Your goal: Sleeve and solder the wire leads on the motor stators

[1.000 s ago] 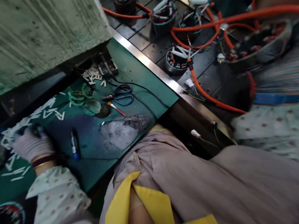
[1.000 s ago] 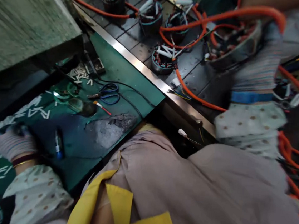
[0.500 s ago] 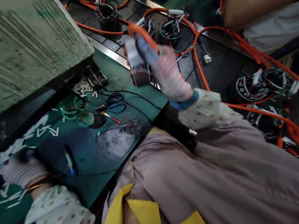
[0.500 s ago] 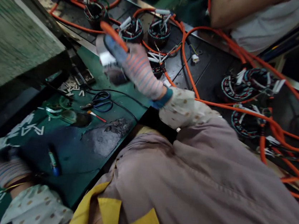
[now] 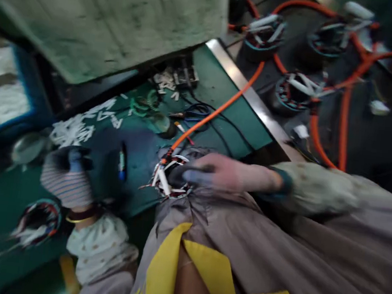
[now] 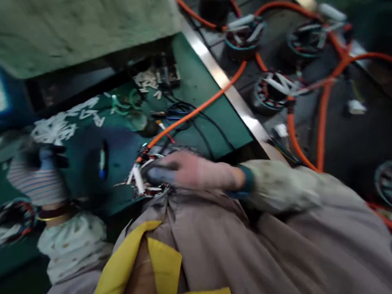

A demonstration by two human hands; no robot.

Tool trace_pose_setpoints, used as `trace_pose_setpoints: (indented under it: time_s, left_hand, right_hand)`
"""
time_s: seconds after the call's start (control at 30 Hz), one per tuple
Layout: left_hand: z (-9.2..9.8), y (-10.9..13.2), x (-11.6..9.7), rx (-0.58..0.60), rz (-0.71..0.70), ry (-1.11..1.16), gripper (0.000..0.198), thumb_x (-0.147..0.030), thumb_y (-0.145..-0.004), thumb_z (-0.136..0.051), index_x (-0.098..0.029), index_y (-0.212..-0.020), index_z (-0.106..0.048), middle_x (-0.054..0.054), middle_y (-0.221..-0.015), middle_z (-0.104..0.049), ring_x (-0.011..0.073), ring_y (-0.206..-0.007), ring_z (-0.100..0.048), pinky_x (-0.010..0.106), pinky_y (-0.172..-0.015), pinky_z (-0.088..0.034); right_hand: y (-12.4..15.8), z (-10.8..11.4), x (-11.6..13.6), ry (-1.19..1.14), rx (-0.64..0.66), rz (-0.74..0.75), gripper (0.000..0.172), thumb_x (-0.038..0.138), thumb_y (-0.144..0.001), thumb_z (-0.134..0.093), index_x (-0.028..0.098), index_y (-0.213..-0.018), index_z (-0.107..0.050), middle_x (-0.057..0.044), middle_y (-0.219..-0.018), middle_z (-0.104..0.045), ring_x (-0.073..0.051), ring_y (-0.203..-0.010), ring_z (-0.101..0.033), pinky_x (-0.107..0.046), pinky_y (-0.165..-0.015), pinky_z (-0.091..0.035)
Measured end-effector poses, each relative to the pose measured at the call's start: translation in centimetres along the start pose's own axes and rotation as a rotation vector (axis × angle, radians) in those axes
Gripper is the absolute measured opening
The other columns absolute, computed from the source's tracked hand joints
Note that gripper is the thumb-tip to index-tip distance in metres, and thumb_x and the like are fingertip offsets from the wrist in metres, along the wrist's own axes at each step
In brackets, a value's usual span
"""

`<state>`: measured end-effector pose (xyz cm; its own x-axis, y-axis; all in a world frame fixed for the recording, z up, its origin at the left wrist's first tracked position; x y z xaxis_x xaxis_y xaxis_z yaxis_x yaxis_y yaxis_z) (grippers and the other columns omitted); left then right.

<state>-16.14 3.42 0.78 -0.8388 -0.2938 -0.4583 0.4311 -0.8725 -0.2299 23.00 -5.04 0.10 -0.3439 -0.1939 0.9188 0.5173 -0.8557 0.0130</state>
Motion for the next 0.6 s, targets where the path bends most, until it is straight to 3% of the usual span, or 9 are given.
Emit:
trace_pose_setpoints:
  time_s: [0.03,0.07,0.13,0.2,0.27,0.37,0.43,0.5,0.6]
  left_hand:
    - [0.7,1.4,-0.1,0.06,-0.024,0.098,0.042,-0.036,-0.103,-0.063,-0.014,-0.128,-0.09,0.012,-0.107,-0.092,0.0329,-0.095,-0.09,0.052,-0.108,-0.076]
    - [1.0,2.5,-0.6,0.137,-0.074,0.177,0.044,-0.032,-0.105,-0.067,-0.016,-0.138,-0.09,0.009,-0.113,-0.094,0.0296,-0.097,-0.091,0.047,-0.107,-0.076]
    - [0.6,3.2,-2.4,0.272,-0.237,0.2,0.045,-0.027,-0.11,-0.073,-0.019,-0.151,-0.09,0.009,-0.138,-0.095,0.0288,-0.129,-0.09,0.044,-0.125,-0.069]
    - [-1.2,2.1,-4.8,0.328,-0.427,0.083,0.038,-0.02,-0.113,-0.073,-0.019,-0.145,-0.094,0.011,-0.143,-0.093,0.0318,-0.138,-0.086,0.047,-0.131,-0.065]
    - [-4.2,0.0,-7.2,0.362,-0.567,-0.102,0.033,-0.021,-0.122,-0.069,-0.018,-0.142,-0.094,0.014,-0.143,-0.09,0.0348,-0.139,-0.084,0.052,-0.13,-0.065]
    - [-9.5,-2.8,-10.2,0.437,-0.661,-0.195,0.036,-0.017,-0.117,-0.067,-0.016,-0.143,-0.092,0.016,-0.159,-0.085,0.0374,-0.159,-0.074,0.054,-0.136,-0.059]
    - [-12.3,-3.9,-11.5,0.493,-0.704,-0.209,0.047,-0.019,-0.117,-0.053,-0.008,-0.143,-0.09,0.016,-0.168,-0.081,0.0337,-0.165,-0.07,0.05,-0.138,-0.054]
    - [-13.5,-4.7,-11.9,0.499,-0.695,-0.211,0.05,-0.019,-0.118,-0.048,-0.009,-0.145,-0.089,0.017,-0.174,-0.078,0.0286,-0.168,-0.069,0.047,-0.139,-0.053]
    - [-12.5,-5.0,-11.4,0.389,-0.64,-0.204,0.051,-0.023,-0.125,-0.047,-0.016,-0.159,-0.084,0.014,-0.187,-0.07,0.0204,-0.173,-0.062,0.048,-0.149,-0.045]
  right_hand:
    - [-0.4,1.7,-0.6,0.161,-0.018,0.043,0.041,0.047,-0.128,-0.061,0.027,-0.111,-0.093,-0.001,-0.11,-0.094,-0.025,-0.104,-0.083,-0.038,-0.094,-0.068]
    - [-1.2,3.4,-1.7,0.25,-0.073,0.029,0.039,0.037,-0.127,-0.057,0.025,-0.131,-0.094,-0.009,-0.135,-0.095,-0.033,-0.126,-0.083,-0.047,-0.109,-0.065]
    - [-3.6,5.3,-3.7,0.543,-0.04,0.019,0.044,0.028,-0.118,-0.061,0.023,-0.152,-0.089,-0.019,-0.16,-0.089,-0.044,-0.148,-0.075,-0.061,-0.119,-0.057]
    - [-5.2,5.6,-5.2,0.806,0.05,0.001,0.047,0.027,-0.111,-0.065,0.022,-0.15,-0.09,-0.022,-0.15,-0.091,-0.049,-0.142,-0.075,-0.063,-0.113,-0.055]
    - [-4.5,5.5,-5.3,0.949,0.049,0.029,0.039,0.033,-0.11,-0.064,0.025,-0.134,-0.094,-0.02,-0.122,-0.095,-0.045,-0.119,-0.08,-0.057,-0.1,-0.054]
    - [0.5,6.1,-4.5,0.976,-0.146,0.118,0.038,0.047,-0.114,-0.063,0.031,-0.123,-0.096,-0.019,-0.102,-0.091,-0.041,-0.096,-0.079,-0.051,-0.082,-0.049]
    - [3.9,6.0,-4.9,0.864,-0.146,0.131,0.041,0.052,-0.116,-0.062,0.032,-0.126,-0.097,-0.016,-0.097,-0.091,-0.038,-0.083,-0.08,-0.048,-0.072,-0.048]
    - [5.9,5.7,-6.3,0.757,-0.146,0.051,0.043,0.052,-0.118,-0.06,0.031,-0.125,-0.097,-0.014,-0.1,-0.094,-0.037,-0.083,-0.085,-0.047,-0.071,-0.055]
    - [5.6,4.8,-8.2,0.658,-0.142,-0.053,0.042,0.051,-0.119,-0.059,0.032,-0.12,-0.096,-0.012,-0.103,-0.095,-0.037,-0.09,-0.09,-0.046,-0.078,-0.065]
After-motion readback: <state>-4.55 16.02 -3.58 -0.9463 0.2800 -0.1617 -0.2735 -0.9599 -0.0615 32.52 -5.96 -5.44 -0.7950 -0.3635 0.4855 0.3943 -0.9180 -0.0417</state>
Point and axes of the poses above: each hand's wrist, its own y-axis away from the middle knuckle, its own z-axis out of the back of the hand, x = y × z, the point moved 4 cm from there along -y, towards the middle knuckle
